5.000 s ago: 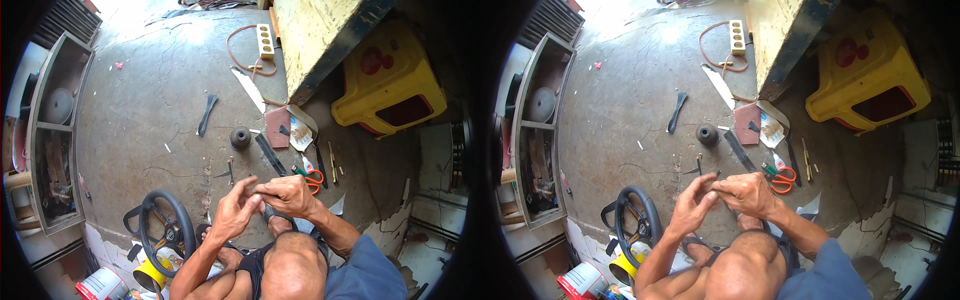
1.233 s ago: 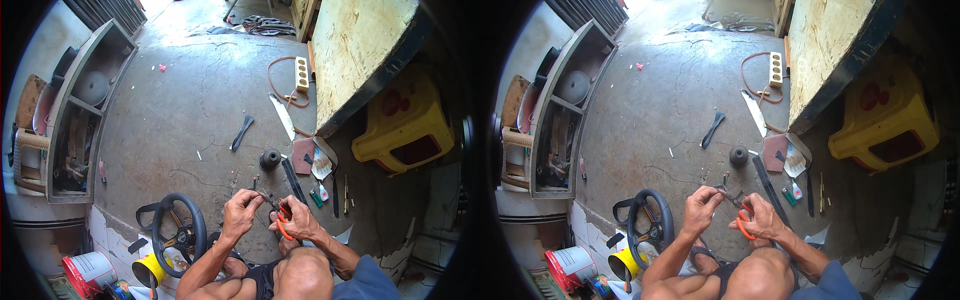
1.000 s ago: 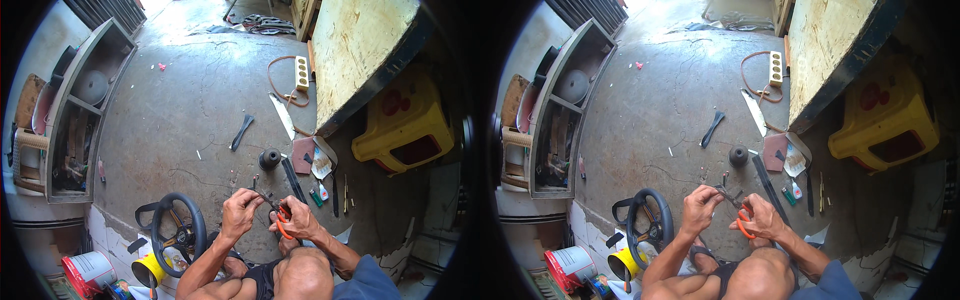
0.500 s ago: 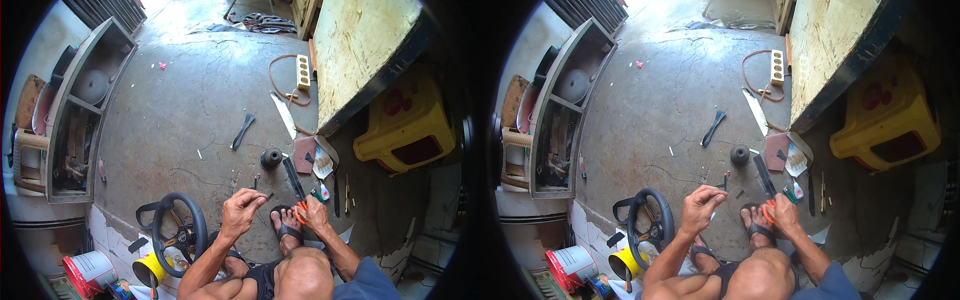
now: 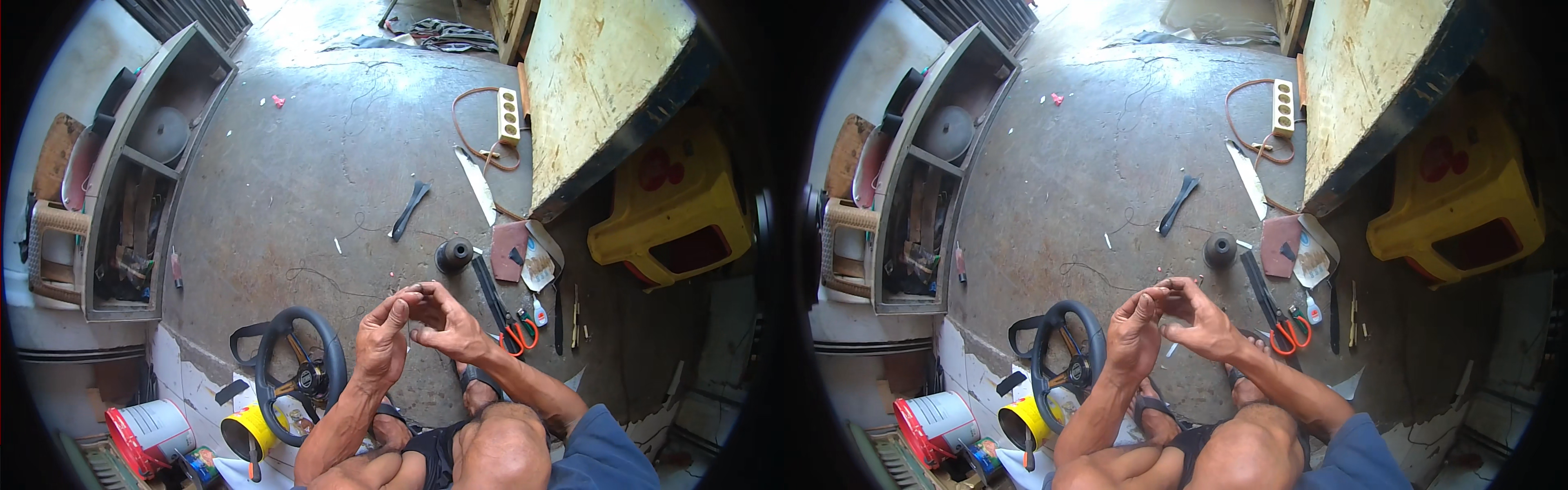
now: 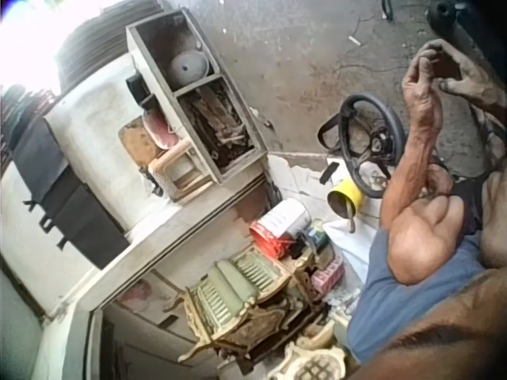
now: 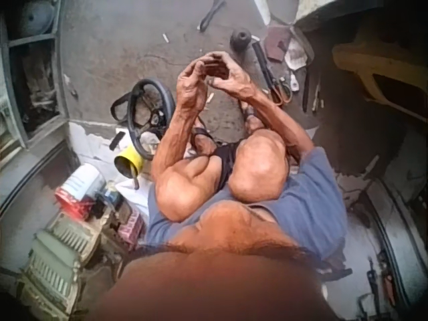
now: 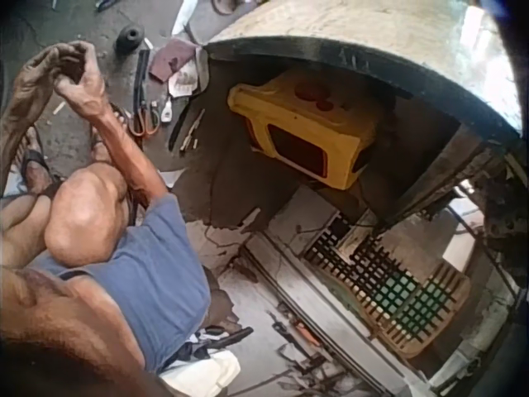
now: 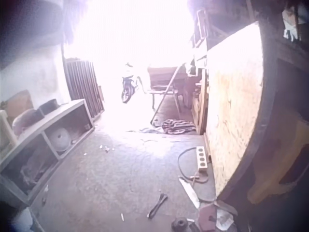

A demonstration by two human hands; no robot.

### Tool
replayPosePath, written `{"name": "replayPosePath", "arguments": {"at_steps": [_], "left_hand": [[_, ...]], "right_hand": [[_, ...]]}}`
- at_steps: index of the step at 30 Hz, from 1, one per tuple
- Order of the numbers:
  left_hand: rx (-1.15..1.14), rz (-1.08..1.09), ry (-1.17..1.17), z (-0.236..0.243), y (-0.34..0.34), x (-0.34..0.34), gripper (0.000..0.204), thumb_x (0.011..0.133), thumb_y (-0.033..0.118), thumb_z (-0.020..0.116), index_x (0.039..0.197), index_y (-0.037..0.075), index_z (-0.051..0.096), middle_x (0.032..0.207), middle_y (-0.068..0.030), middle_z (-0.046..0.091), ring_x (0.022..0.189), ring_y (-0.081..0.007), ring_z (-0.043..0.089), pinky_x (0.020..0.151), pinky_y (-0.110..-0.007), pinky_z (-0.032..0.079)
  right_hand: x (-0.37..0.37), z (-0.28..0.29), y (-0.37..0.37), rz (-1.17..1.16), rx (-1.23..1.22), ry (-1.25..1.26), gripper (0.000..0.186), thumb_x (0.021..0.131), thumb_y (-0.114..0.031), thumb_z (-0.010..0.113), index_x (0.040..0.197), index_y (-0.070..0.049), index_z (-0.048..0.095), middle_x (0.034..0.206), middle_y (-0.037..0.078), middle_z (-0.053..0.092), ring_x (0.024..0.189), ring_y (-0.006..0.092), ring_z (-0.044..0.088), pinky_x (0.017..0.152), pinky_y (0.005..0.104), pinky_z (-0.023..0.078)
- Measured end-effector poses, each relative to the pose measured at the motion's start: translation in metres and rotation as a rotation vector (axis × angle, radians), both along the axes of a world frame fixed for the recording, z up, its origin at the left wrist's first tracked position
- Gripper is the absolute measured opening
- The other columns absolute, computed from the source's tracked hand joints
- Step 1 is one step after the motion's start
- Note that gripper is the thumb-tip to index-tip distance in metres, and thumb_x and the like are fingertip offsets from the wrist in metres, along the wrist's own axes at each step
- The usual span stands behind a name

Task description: The person wraps leather onto the rim of a steering wheel, uses a needle and thread to stitch the leather edges together, and uses shears to trim excess material.

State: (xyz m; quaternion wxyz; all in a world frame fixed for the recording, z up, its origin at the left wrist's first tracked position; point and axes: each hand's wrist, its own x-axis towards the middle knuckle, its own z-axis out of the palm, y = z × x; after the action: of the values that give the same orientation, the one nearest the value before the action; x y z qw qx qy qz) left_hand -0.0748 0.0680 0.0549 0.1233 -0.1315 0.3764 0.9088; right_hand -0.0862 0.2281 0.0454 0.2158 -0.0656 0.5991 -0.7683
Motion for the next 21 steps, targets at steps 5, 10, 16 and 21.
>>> {"name": "replayPosePath", "arguments": {"at_steps": [5,10,16,21], "left_hand": [[0.067,-0.017,-0.028,0.0,-0.012,0.006,0.026,0.098,0.02,0.071,0.116,0.002,0.074,0.117,-0.0081,0.074,0.116,-0.0171,0.063,0.105,-0.034,0.044],[0.088,0.039,-0.07,-0.003,-0.013,0.004,0.023,0.098,0.02,0.071,0.115,0.004,0.075,0.116,-0.0053,0.074,0.108,-0.0144,0.064,0.099,-0.034,0.046],[0.068,0.105,-0.105,-0.005,-0.011,-0.001,0.022,0.098,0.018,0.071,0.116,0.007,0.074,0.115,-0.003,0.073,0.112,-0.0143,0.062,0.098,-0.034,0.044],[-0.089,0.11,-0.087,-0.008,-0.018,-0.003,0.025,0.098,0.005,0.068,0.123,0.005,0.067,0.114,-0.0094,0.072,0.098,-0.0206,0.071,0.092,-0.036,0.057]], "right_hand": [[-0.005,0.005,-0.011,0.079,-0.104,-0.185,0.052,0.094,-0.009,0.072,0.139,0.0,0.047,0.119,0.007,0.064,0.116,0.0158,0.062,0.102,0.0321,0.049],[-0.002,0.013,-0.006,-0.057,0.072,-0.064,0.026,0.098,-0.013,0.07,0.118,0.003,0.065,0.1,0.007,0.073,0.097,0.0112,0.068,0.086,0.0277,0.054],[-0.011,0.034,0.003,-0.161,0.323,0.138,0.017,0.095,-0.011,0.074,0.106,0.002,0.075,0.092,0.01,0.076,0.088,0.0108,0.069,0.077,0.0282,0.056],[-0.011,0.126,0.037,0.006,0.387,0.538,0.006,0.09,-0.007,0.076,0.091,-0.001,0.076,0.078,0.008,0.071,0.064,0.0123,0.064,0.061,0.029,0.053]]}}
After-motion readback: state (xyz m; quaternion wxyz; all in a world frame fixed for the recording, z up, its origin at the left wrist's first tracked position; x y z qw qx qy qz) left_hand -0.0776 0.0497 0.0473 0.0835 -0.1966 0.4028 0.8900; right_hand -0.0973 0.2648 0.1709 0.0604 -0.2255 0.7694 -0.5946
